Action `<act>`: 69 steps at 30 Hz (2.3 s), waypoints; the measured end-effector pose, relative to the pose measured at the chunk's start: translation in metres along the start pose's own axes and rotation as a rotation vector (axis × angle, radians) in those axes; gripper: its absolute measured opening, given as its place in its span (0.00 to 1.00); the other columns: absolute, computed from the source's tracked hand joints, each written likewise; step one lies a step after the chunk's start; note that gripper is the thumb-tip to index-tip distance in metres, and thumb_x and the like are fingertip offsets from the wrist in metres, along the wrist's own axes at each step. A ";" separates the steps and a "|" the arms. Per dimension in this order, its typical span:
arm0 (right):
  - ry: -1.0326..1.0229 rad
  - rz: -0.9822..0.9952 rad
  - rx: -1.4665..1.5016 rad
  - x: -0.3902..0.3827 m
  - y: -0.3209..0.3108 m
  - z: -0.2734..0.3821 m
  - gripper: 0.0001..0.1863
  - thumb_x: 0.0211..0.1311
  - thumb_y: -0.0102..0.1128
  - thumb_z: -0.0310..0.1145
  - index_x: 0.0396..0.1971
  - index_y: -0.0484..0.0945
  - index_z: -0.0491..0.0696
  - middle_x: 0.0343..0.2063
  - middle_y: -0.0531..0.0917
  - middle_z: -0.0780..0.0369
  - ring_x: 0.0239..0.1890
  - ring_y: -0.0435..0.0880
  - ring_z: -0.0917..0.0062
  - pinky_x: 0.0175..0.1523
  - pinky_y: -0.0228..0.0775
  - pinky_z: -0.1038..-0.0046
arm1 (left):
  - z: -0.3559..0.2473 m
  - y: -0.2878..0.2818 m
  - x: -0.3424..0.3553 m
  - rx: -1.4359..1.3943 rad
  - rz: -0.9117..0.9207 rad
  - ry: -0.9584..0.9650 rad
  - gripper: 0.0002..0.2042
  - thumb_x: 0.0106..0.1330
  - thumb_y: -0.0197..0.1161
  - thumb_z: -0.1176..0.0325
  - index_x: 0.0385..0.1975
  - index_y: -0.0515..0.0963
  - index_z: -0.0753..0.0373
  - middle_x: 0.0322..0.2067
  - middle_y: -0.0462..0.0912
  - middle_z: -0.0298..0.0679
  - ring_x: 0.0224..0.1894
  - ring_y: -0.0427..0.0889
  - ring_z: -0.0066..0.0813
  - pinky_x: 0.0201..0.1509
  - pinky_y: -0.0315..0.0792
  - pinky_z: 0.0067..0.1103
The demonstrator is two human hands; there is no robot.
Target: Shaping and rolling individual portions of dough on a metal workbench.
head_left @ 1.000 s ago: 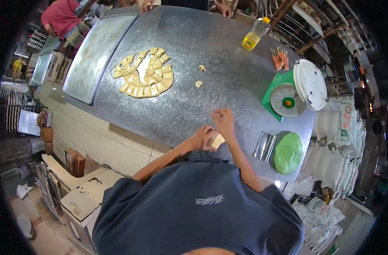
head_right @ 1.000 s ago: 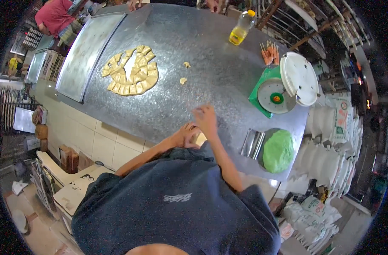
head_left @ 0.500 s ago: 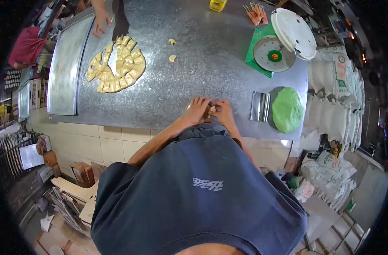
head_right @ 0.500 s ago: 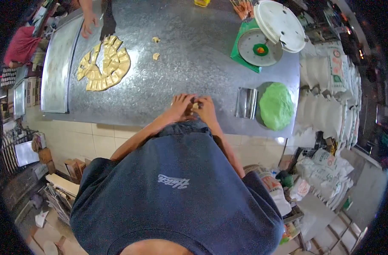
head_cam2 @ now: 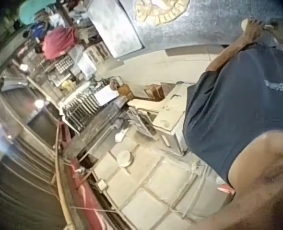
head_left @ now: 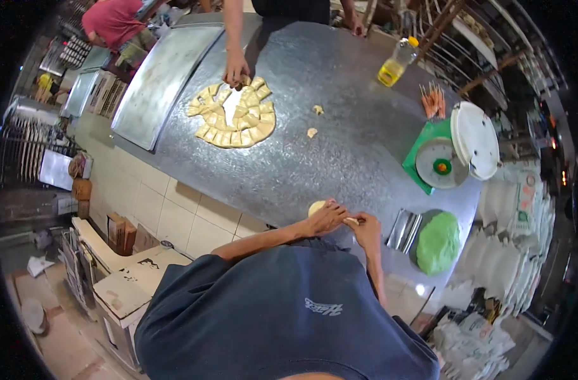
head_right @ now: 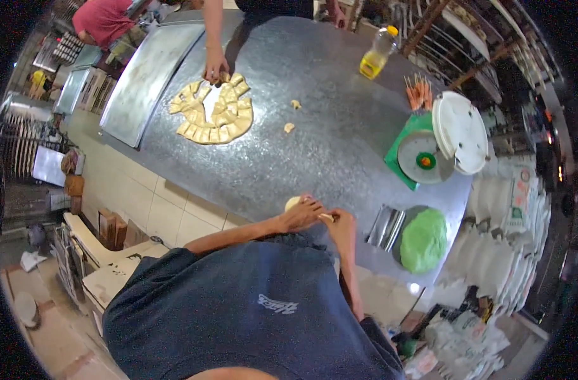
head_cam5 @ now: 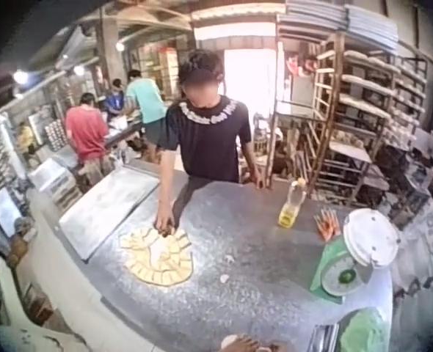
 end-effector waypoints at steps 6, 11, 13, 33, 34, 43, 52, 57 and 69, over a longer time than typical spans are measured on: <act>-0.299 0.202 0.657 -0.040 -0.090 0.139 0.10 0.58 0.72 0.21 0.40 0.83 0.40 0.35 0.86 0.62 0.34 0.83 0.80 0.41 0.76 0.79 | 0.015 -0.002 -0.006 -0.132 0.023 -0.174 0.21 0.69 0.60 0.54 0.53 0.74 0.62 0.50 0.75 0.46 0.59 0.70 0.48 0.66 0.60 0.45; -0.641 -0.333 0.745 -0.047 -0.169 0.271 0.13 0.62 0.68 0.20 0.47 0.80 0.41 0.41 0.85 0.60 0.43 0.83 0.79 0.51 0.76 0.78 | 0.025 -0.029 -0.018 -0.206 -0.091 -0.241 0.33 0.65 0.65 0.45 0.63 0.70 0.63 0.58 0.71 0.52 0.65 0.66 0.51 0.68 0.59 0.47; -0.729 -0.389 0.558 -0.044 -0.177 0.305 0.15 0.65 0.68 0.23 0.51 0.79 0.42 0.48 0.83 0.60 0.48 0.82 0.79 0.56 0.73 0.77 | 0.028 -0.036 -0.026 -0.186 -0.050 -0.238 0.36 0.61 0.68 0.43 0.63 0.70 0.61 0.60 0.70 0.53 0.66 0.65 0.52 0.68 0.59 0.47; -0.332 -0.064 0.033 0.125 0.069 0.019 0.15 0.65 0.67 0.39 0.43 0.84 0.43 0.36 0.86 0.54 0.39 0.86 0.66 0.46 0.76 0.67 | 0.064 -0.106 -0.104 -0.496 -0.462 -0.645 0.31 0.57 0.76 0.56 0.58 0.72 0.60 0.50 0.73 0.52 0.52 0.74 0.54 0.59 0.69 0.39; -0.268 -0.024 0.042 0.118 0.066 -0.005 0.15 0.66 0.66 0.39 0.44 0.84 0.43 0.36 0.87 0.55 0.38 0.87 0.68 0.45 0.77 0.68 | 0.066 -0.104 -0.104 -0.528 -0.450 -0.679 0.33 0.57 0.77 0.56 0.59 0.71 0.60 0.50 0.73 0.53 0.53 0.74 0.55 0.59 0.69 0.39; 0.027 0.140 0.152 0.061 0.059 -0.090 0.19 0.67 0.65 0.40 0.49 0.82 0.40 0.39 0.89 0.56 0.40 0.88 0.74 0.47 0.77 0.73 | 0.046 -0.085 -0.046 -0.414 -0.181 -0.436 0.41 0.53 0.79 0.55 0.66 0.66 0.58 0.59 0.67 0.50 0.65 0.65 0.53 0.68 0.62 0.42; -0.014 0.035 0.022 0.044 0.067 -0.077 0.23 0.57 0.71 0.44 0.47 0.81 0.45 0.42 0.87 0.52 0.47 0.86 0.59 0.52 0.76 0.64 | 0.029 -0.034 -0.006 -0.245 -0.065 -0.290 0.24 0.57 0.72 0.67 0.55 0.77 0.61 0.54 0.76 0.50 0.58 0.75 0.49 0.63 0.68 0.41; -0.090 -0.070 -0.021 0.034 0.049 -0.071 0.22 0.54 0.73 0.37 0.46 0.83 0.40 0.34 0.89 0.53 0.38 0.88 0.68 0.43 0.78 0.69 | 0.018 -0.011 -0.001 -0.329 -0.174 -0.239 0.22 0.44 0.75 0.66 0.44 0.82 0.53 0.39 0.85 0.40 0.48 0.82 0.44 0.54 0.71 0.41; -0.066 0.208 0.199 0.022 0.010 -0.009 0.11 0.57 0.74 0.30 0.34 0.84 0.38 0.27 0.87 0.58 0.31 0.86 0.75 0.39 0.78 0.74 | 0.012 0.012 -0.001 -0.003 -0.183 -0.275 0.17 0.63 0.62 0.59 0.49 0.76 0.57 0.46 0.76 0.38 0.55 0.73 0.37 0.63 0.61 0.43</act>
Point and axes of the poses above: each hand's wrist, its own x-axis towards the middle knuckle, its own y-axis out of the palm, z = x × y, the point moved 9 cm from there along x, towards the middle knuckle
